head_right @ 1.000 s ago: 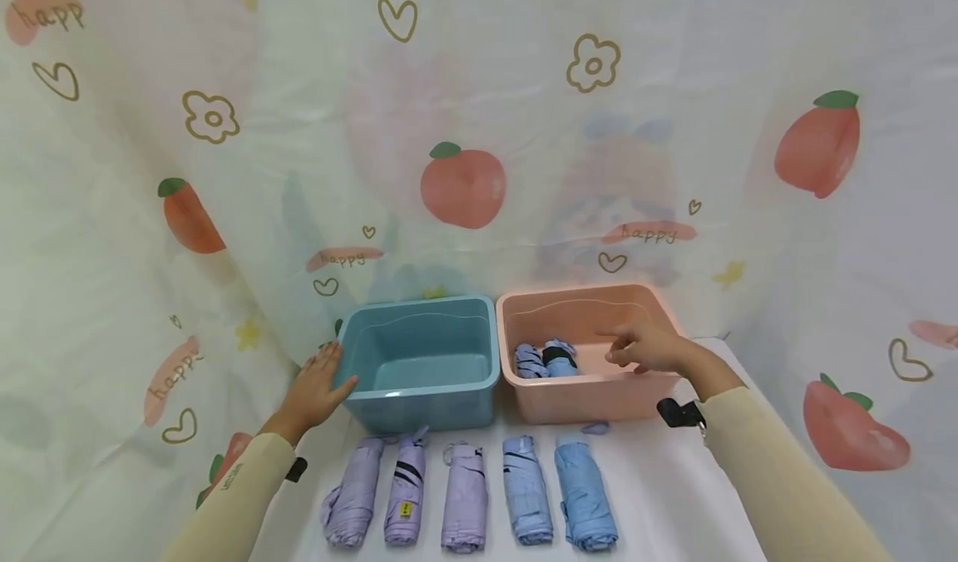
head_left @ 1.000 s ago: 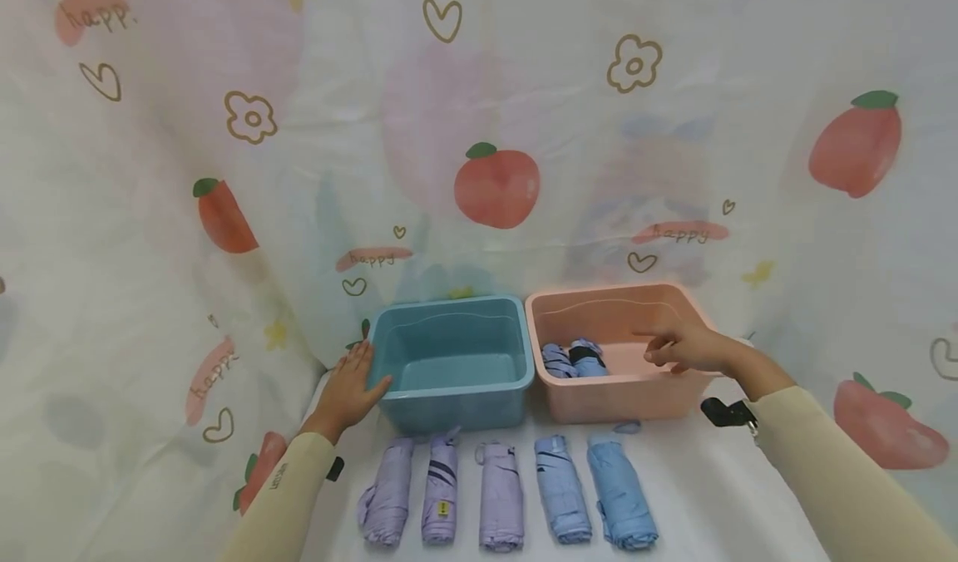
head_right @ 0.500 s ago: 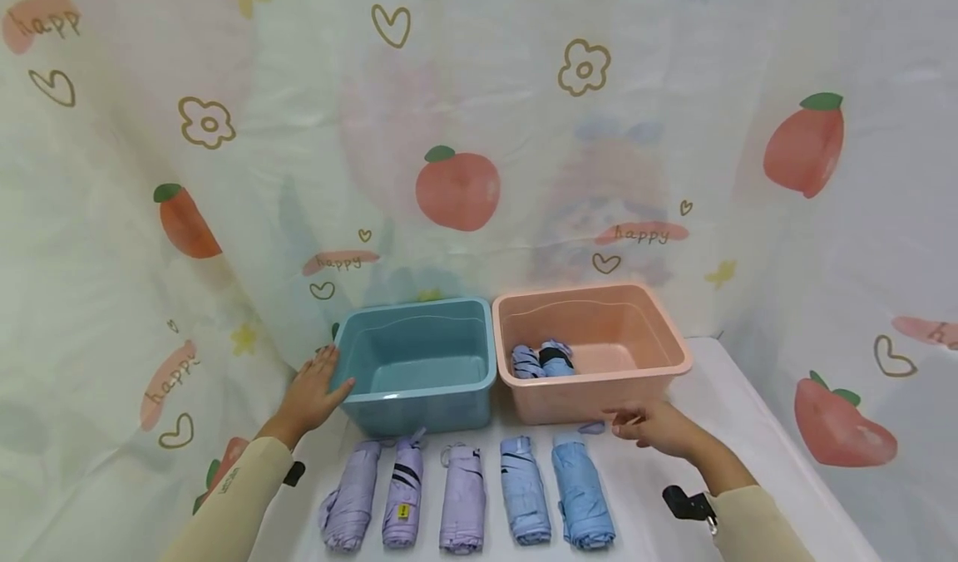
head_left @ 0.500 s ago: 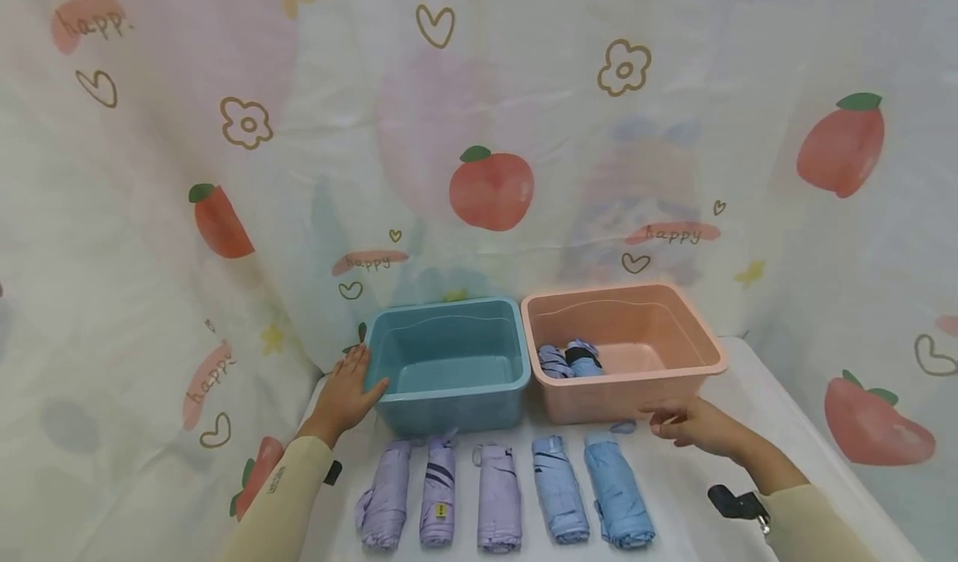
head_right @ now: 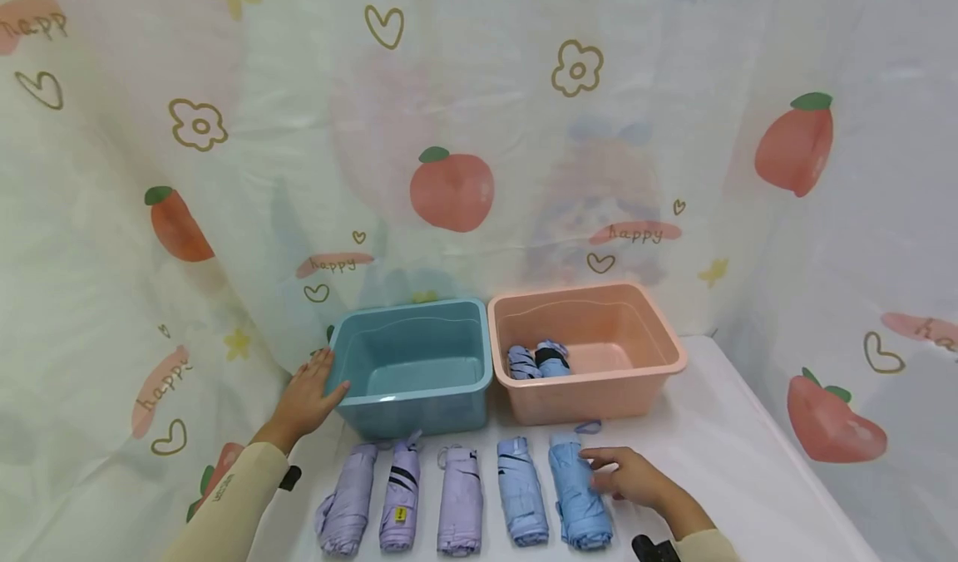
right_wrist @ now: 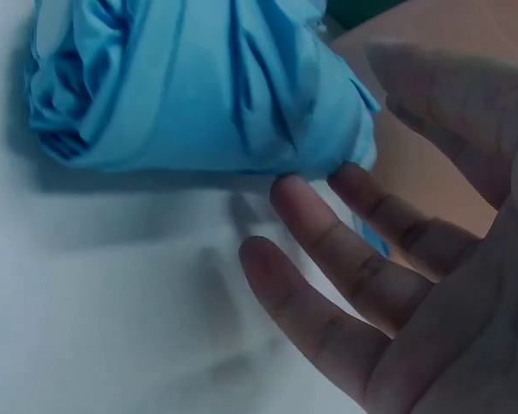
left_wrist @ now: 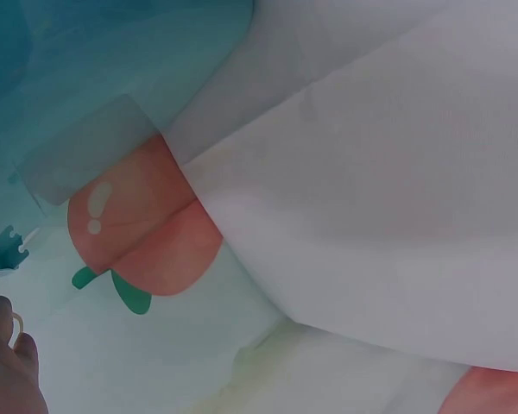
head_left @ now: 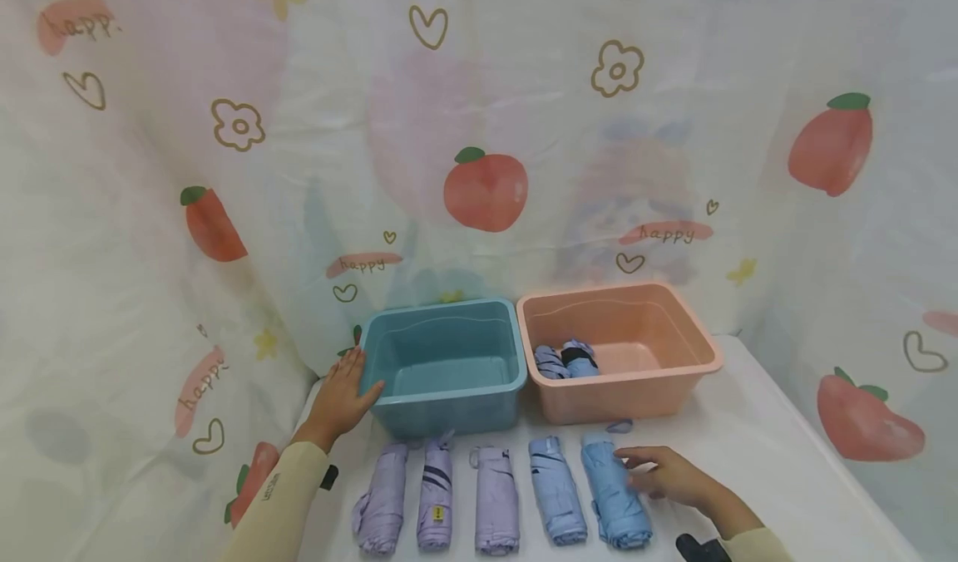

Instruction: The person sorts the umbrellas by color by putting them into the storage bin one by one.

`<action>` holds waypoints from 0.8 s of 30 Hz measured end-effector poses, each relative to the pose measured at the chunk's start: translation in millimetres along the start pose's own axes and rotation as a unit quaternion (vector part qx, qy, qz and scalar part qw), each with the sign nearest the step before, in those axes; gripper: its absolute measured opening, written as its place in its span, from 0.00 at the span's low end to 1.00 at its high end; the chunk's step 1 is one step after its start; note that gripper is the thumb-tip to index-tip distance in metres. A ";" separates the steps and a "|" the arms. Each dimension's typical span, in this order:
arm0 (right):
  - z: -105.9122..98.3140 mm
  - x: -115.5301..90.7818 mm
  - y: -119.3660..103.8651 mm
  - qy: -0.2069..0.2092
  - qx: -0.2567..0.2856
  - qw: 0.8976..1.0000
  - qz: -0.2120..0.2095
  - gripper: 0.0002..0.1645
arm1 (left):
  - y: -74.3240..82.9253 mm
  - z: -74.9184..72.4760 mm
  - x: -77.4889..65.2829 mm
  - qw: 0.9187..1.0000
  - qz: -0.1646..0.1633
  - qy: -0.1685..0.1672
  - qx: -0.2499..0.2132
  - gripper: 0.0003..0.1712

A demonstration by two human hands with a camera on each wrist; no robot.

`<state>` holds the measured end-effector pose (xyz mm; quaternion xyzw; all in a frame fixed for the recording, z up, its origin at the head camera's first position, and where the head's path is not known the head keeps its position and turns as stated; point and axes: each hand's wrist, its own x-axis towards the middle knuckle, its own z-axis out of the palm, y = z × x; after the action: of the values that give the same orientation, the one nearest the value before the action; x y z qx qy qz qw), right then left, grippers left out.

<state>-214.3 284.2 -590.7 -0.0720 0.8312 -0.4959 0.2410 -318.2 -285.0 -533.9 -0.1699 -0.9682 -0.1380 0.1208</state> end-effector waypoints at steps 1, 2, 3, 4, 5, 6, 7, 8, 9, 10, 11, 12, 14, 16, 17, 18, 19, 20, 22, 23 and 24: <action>3.2 1.1 1.8 -0.002 -0.001 1.000 0.001 0.30 | -0.1 0.3 0.0 1.000 0.001 0.001 -0.001 0.46; 6.1 2.4 3.7 -0.002 -0.001 1.000 0.005 0.31 | -0.3 0.8 0.1 1.000 0.001 0.002 -0.001 0.46; 8.7 3.6 5.2 -0.003 -0.002 1.000 0.007 0.32 | -0.4 1.3 0.2 1.000 0.002 0.003 -0.001 0.46; 10.9 4.9 6.6 -0.005 0.000 1.000 0.009 0.32 | -0.9 2.5 0.5 1.000 0.003 0.004 0.000 0.46; 12.9 6.0 7.5 -0.005 0.001 1.000 0.013 0.33 | -1.3 3.1 0.4 1.000 0.004 0.006 0.001 0.46; 14.7 7.3 8.1 -0.004 0.002 1.000 0.020 0.34 | -1.5 3.7 0.4 1.000 0.003 0.007 0.002 0.46; 16.3 8.5 8.6 -0.004 0.004 1.000 0.026 0.35 | -2.0 4.4 0.4 1.000 0.002 0.007 0.002 0.46; 17.8 9.5 8.5 -0.004 0.006 0.999 0.033 0.35 | -2.5 5.1 0.2 1.000 0.001 0.008 0.005 0.47; 19.3 10.4 7.9 -0.003 0.008 0.999 0.038 0.36 | -3.0 5.6 0.0 1.000 0.001 0.008 0.005 0.47; 20.9 10.7 7.1 -0.002 0.006 0.999 0.043 0.36 | -3.2 6.1 -0.2 1.000 -0.002 0.006 0.004 0.47; 22.6 10.8 5.9 0.003 0.000 0.999 0.048 0.36 | -2.9 6.1 -0.6 1.000 -0.003 0.006 0.002 0.46; 24.4 11.0 4.7 0.008 -0.007 0.999 0.049 0.36 | -2.7 6.2 -0.7 1.000 -0.005 0.004 0.000 0.46; 28.3 11.2 2.0 0.019 -0.020 0.999 0.046 0.36 | -2.2 5.7 -0.9 1.000 -0.005 0.000 -0.002 0.46; 32.6 12.1 -1.2 0.030 -0.030 0.998 0.044 0.36 | -1.7 4.8 -0.7 1.000 -0.006 0.000 -0.006 0.46; 34.6 12.8 -2.8 0.036 -0.034 0.998 0.042 0.36 | -1.7 4.4 -0.4 1.000 -0.004 0.002 -0.007 0.46; 36.6 13.6 -4.3 0.039 -0.036 0.998 0.038 0.36 | -1.7 4.0 0.0 1.000 -0.004 0.003 -0.008 0.46; 38.4 14.3 -5.7 0.042 -0.037 0.998 0.037 0.35 | -1.8 3.7 0.3 1.000 -0.003 0.005 -0.008 0.45; 40.1 15.2 -7.1 0.043 -0.035 0.998 0.037 0.34 | -2.0 3.7 0.4 1.000 -0.002 0.007 -0.008 0.45; 43.2 16.8 -9.1 0.044 -0.033 0.998 0.037 0.32 | -2.8 4.3 0.7 1.000 -0.003 0.010 -0.007 0.45; 44.5 17.5 -9.7 0.045 -0.034 0.998 0.037 0.31 | -3.4 5.1 0.8 1.000 -0.003 0.010 -0.004 0.45; 45.7 18.1 -10.1 0.045 -0.036 0.998 0.039 0.30 | -3.6 5.9 0.5 1.000 -0.004 0.008 -0.004 0.46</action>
<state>-209.8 236.5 -605.9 -0.0259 0.8607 -0.4585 0.2200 -321.1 -286.4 -540.1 -0.1651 -0.9674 -0.1438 0.1275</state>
